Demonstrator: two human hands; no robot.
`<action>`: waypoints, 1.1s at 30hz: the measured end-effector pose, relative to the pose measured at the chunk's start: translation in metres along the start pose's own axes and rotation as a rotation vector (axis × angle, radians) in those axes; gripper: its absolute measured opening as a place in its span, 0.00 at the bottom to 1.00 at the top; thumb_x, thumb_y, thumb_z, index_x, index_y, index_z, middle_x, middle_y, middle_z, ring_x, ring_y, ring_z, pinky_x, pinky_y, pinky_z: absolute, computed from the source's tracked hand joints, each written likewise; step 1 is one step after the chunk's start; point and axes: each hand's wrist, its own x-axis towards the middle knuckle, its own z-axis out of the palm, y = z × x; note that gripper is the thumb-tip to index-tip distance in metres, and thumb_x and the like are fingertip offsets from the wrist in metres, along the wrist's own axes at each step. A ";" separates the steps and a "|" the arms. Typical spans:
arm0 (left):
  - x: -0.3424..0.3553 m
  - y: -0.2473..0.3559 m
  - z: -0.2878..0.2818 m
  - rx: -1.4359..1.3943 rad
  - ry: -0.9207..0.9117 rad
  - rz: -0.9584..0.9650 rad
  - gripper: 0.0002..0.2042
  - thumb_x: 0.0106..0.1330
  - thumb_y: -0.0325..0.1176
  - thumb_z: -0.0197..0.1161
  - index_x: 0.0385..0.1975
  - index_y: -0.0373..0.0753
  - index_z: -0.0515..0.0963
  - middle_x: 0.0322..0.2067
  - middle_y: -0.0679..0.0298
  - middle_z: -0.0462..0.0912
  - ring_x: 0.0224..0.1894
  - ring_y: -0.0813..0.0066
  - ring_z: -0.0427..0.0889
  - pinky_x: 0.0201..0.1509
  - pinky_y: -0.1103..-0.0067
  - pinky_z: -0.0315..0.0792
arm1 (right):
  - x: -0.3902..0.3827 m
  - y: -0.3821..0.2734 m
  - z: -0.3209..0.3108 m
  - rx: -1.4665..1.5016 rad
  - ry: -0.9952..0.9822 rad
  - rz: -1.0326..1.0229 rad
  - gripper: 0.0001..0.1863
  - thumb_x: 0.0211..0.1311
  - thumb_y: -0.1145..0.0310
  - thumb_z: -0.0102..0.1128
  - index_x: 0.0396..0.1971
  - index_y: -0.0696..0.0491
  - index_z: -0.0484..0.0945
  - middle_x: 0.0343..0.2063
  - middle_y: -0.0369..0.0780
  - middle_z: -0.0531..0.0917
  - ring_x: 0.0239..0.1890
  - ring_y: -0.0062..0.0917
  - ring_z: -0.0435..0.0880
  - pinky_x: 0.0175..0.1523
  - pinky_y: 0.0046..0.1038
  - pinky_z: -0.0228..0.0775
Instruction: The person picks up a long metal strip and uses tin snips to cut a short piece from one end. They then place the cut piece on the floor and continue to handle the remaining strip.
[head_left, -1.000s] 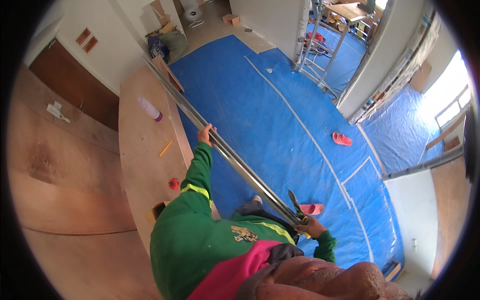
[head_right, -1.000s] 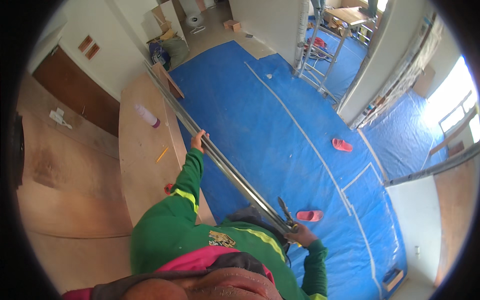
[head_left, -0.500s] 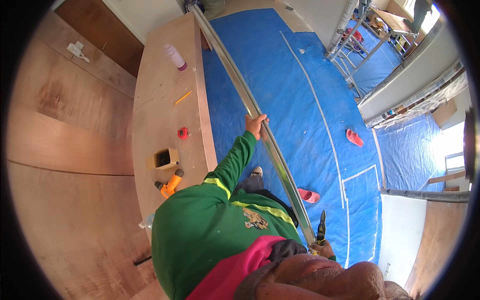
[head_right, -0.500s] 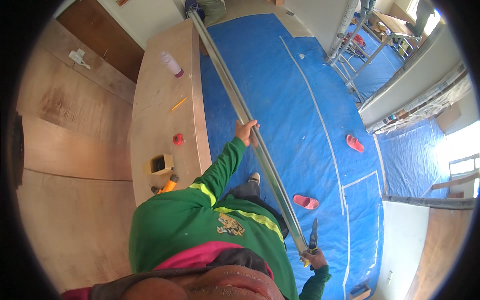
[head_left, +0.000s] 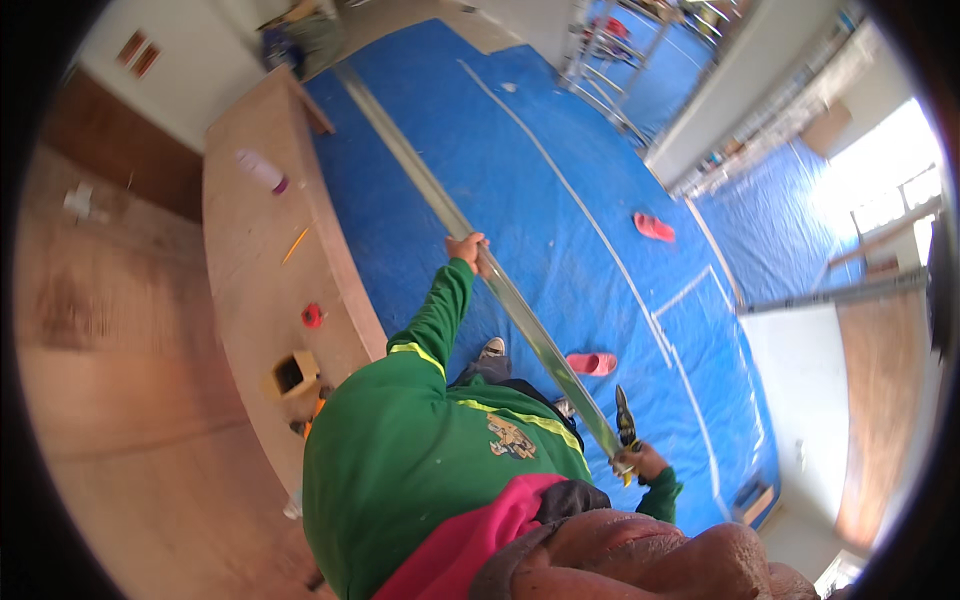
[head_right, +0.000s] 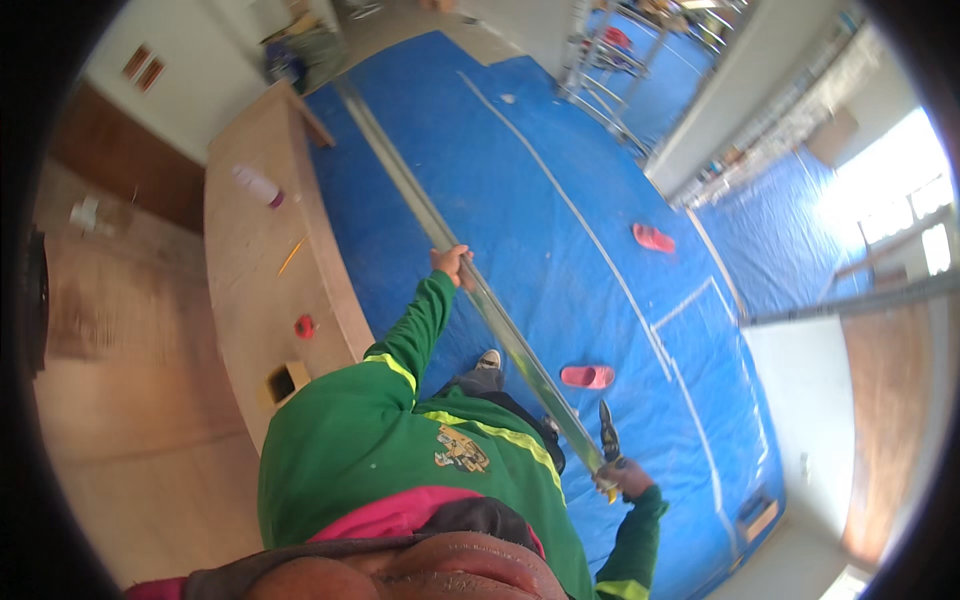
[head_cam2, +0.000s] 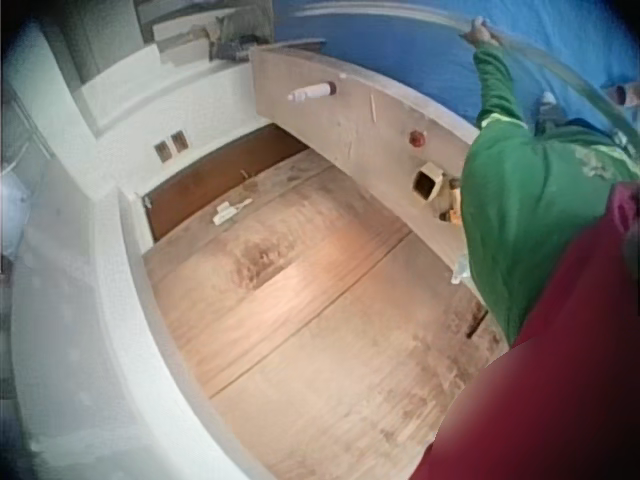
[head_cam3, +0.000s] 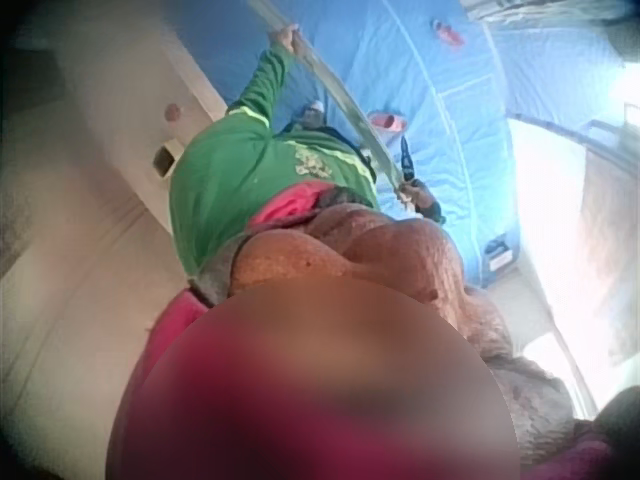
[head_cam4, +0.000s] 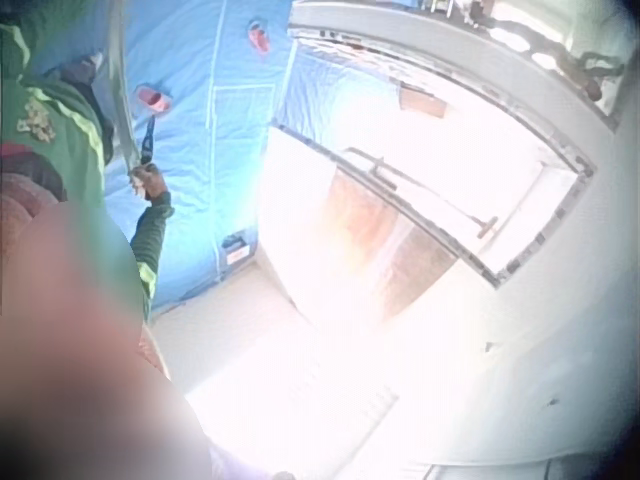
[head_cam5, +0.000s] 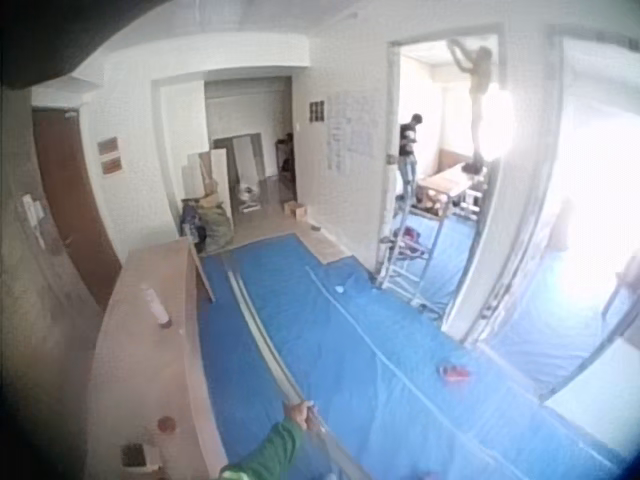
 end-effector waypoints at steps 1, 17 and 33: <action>0.008 -0.006 -0.002 0.030 0.055 0.013 0.35 0.57 0.18 0.71 0.60 0.35 0.55 0.38 0.48 0.80 0.31 0.59 0.86 0.34 0.61 0.83 | 0.005 -0.002 0.000 0.015 -0.006 0.015 0.18 0.60 0.63 0.70 0.42 0.64 0.85 0.33 0.44 0.89 0.31 0.29 0.89 0.38 0.31 0.84; 0.051 -0.042 -0.008 0.733 0.447 -0.134 0.43 0.51 0.24 0.74 0.70 0.33 0.60 0.56 0.44 0.78 0.49 0.50 0.85 0.45 0.55 0.84 | -0.021 -0.024 0.015 0.286 0.100 -0.101 0.17 0.66 0.63 0.68 0.46 0.61 0.81 0.38 0.47 0.89 0.33 0.33 0.91 0.34 0.32 0.83; -0.071 0.047 0.116 -0.430 -0.435 -0.085 0.23 0.77 0.50 0.62 0.52 0.34 0.67 0.36 0.62 0.73 0.29 0.72 0.74 0.33 0.75 0.74 | -0.111 -0.099 0.022 0.538 0.460 -0.657 0.17 0.64 0.57 0.67 0.42 0.56 0.79 0.25 0.41 0.82 0.20 0.25 0.83 0.24 0.26 0.77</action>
